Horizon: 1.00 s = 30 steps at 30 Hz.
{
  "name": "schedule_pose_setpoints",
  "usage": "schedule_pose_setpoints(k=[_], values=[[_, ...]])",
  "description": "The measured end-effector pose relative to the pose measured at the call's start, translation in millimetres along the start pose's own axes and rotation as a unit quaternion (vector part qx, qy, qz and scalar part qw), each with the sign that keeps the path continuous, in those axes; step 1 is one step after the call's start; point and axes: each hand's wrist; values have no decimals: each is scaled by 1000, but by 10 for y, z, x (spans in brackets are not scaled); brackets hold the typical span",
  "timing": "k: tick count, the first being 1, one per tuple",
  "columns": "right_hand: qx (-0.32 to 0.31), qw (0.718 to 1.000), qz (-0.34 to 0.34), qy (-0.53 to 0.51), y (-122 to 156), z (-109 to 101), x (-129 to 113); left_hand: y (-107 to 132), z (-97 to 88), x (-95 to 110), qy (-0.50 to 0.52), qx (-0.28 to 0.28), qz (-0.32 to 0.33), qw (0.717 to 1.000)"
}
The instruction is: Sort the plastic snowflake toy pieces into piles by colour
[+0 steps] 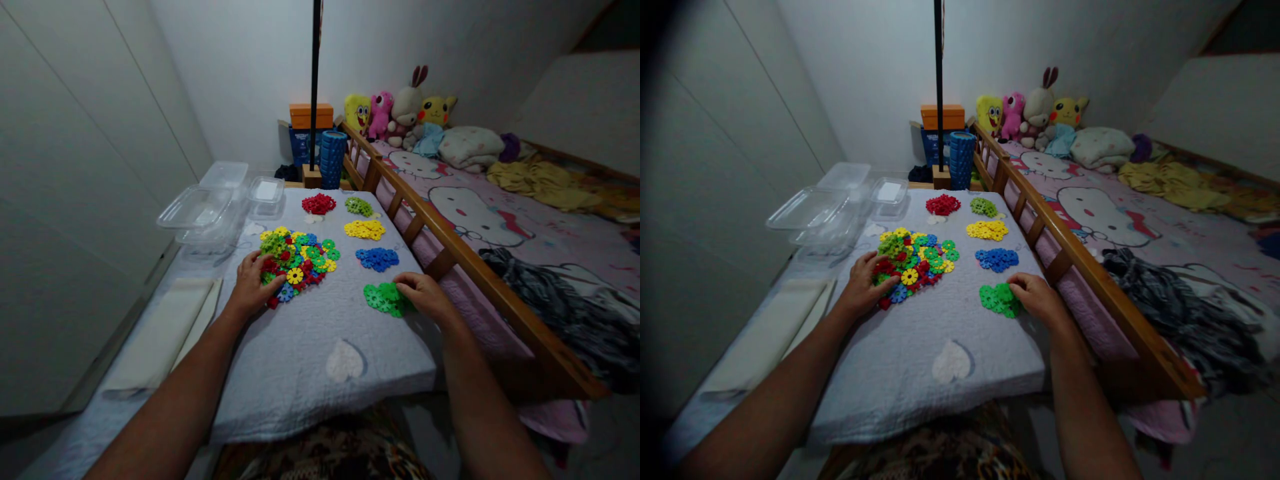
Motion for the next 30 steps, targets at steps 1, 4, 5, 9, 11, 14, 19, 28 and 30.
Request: schedule_pose_setpoints(k=[1,4,5,9,11,14,19,28,30], values=[[10,1000,-6,19,4,2,7,-2,-2,-5,1,0,-3,1000],[38,996,-35,74,-11,18,11,-4,2,-24,8,1,-7,1000],[41,994,-44,92,-22,28,12,-3,6,-31,11,3,-6,1000],[52,981,-68,176,-82,81,16,4,16,-55,16,11,-1,1000],[70,974,-75,201,-127,120,-20,7,12,-58,13,9,2,1000],[73,973,-98,198,-231,225,-184,8,-1,-52,10,7,3,1000],[11,969,-172,176,-491,623,-628,9,-14,-34,10,-1,-1,1000],[-7,970,-150,192,-710,1447,-838,12,-21,-30,19,-9,1,1000],[-20,970,-151,190,-708,1502,-822,13,-22,-29,19,-12,0,1000]])
Point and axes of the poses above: each hand's wrist, its own y-axis away from the middle knuckle, its own z-axis out of the palm, x = y × z, and after that the axes turned 6 degrees about -z, right-handed
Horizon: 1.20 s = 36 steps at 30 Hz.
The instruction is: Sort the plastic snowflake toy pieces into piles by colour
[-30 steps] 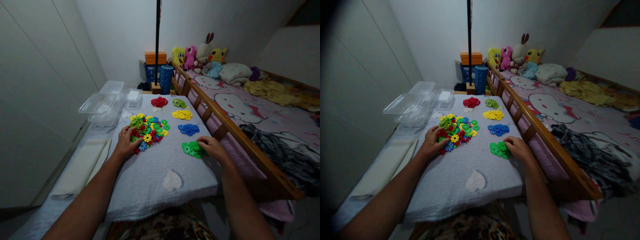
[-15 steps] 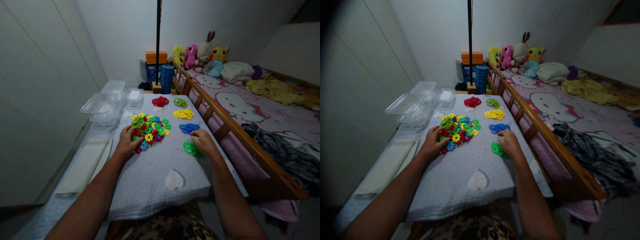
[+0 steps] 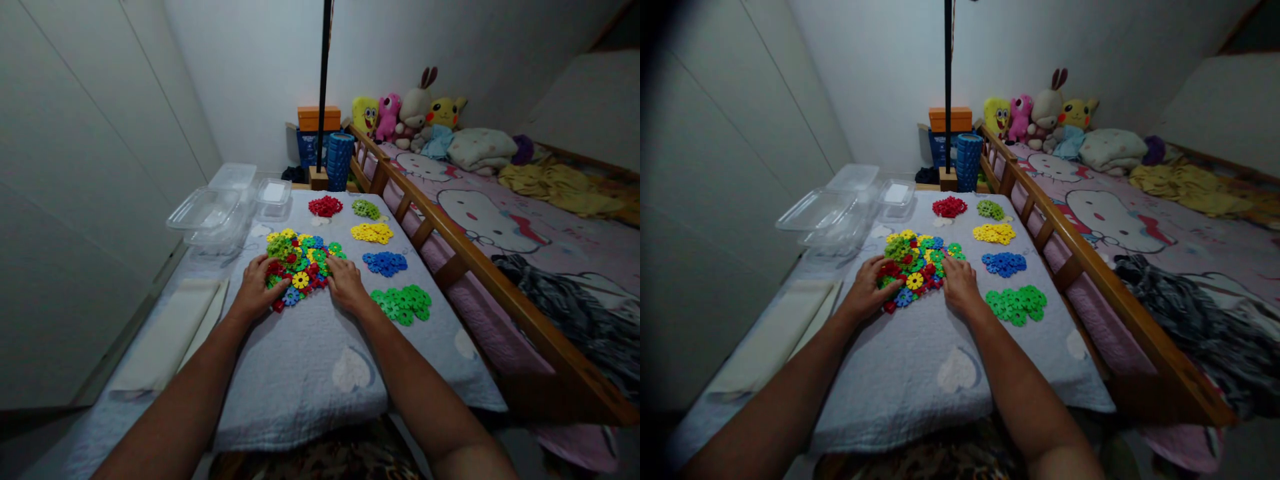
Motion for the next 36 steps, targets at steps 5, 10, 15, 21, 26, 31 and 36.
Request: schedule_pose_setpoints(k=[5,10,15,21,26,31,36], values=[[10,1000,-18,-6,-19,26,10,0,6,-1,3,4,0,1000],[44,999,-23,-9,-18,9,7,-2,20,-19,8,7,1,1000],[68,997,-40,-21,3,23,23,-4,32,-46,8,8,4,1000],[120,991,-43,-45,27,-12,68,-11,27,-45,-2,5,4,1000],[169,983,-23,-70,107,-209,160,-6,11,-27,-3,-2,3,1000],[145,978,25,-145,338,-558,394,-6,4,-20,-1,-4,4,1000],[98,976,101,-164,740,-973,682,-10,-5,0,-1,-5,7,1000]])
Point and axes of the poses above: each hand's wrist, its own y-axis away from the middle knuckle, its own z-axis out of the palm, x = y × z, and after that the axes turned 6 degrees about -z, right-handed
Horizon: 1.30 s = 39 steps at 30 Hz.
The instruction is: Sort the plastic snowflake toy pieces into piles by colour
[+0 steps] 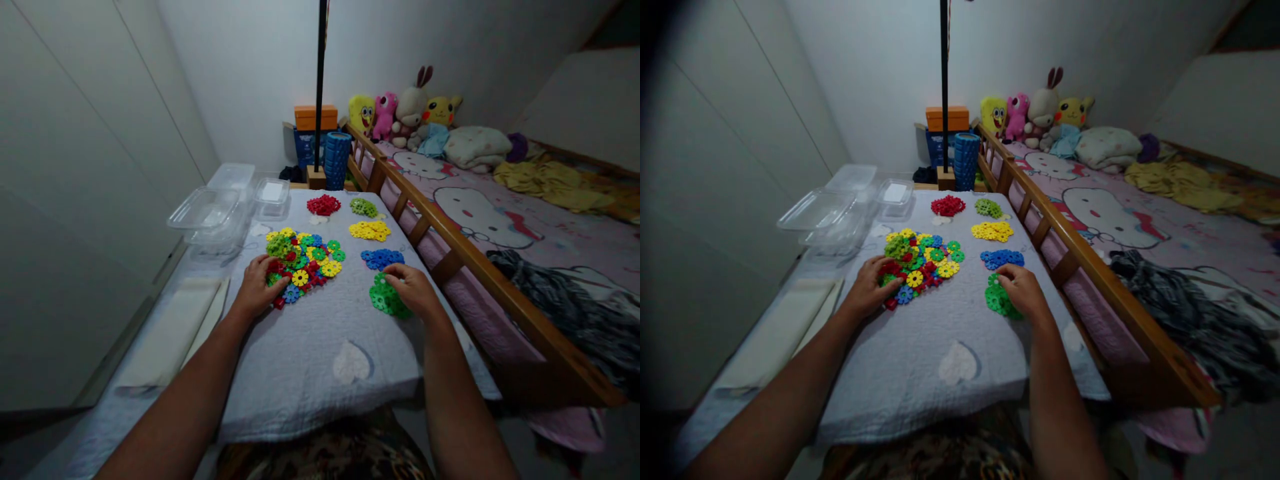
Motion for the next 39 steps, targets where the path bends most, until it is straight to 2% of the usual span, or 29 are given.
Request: schedule_pose_setpoints(k=[3,6,14,20,24,30,33,36,39], values=[[-40,998,39,11,151,-252,139,-7,0,1,0,2,3,1000],[-68,996,45,39,251,-367,270,-13,5,-11,-1,3,5,1000],[-57,991,19,118,328,-327,496,0,-4,-17,-4,-6,-3,1000],[-12,989,3,144,215,-313,413,1,-5,-25,0,-3,-2,1000],[-10,990,-24,138,53,-49,139,2,-9,-18,-6,-4,-2,1000],[-102,979,-113,136,-140,731,-295,2,-7,-30,-14,-5,1,1000],[-86,977,-126,150,-168,1046,-389,5,-2,-37,-12,-6,0,1000],[-64,978,-123,156,-170,1204,-401,9,2,-34,-11,-2,1,1000],[-58,979,-114,158,-181,1242,-372,10,4,-29,-11,-1,3,1000]])
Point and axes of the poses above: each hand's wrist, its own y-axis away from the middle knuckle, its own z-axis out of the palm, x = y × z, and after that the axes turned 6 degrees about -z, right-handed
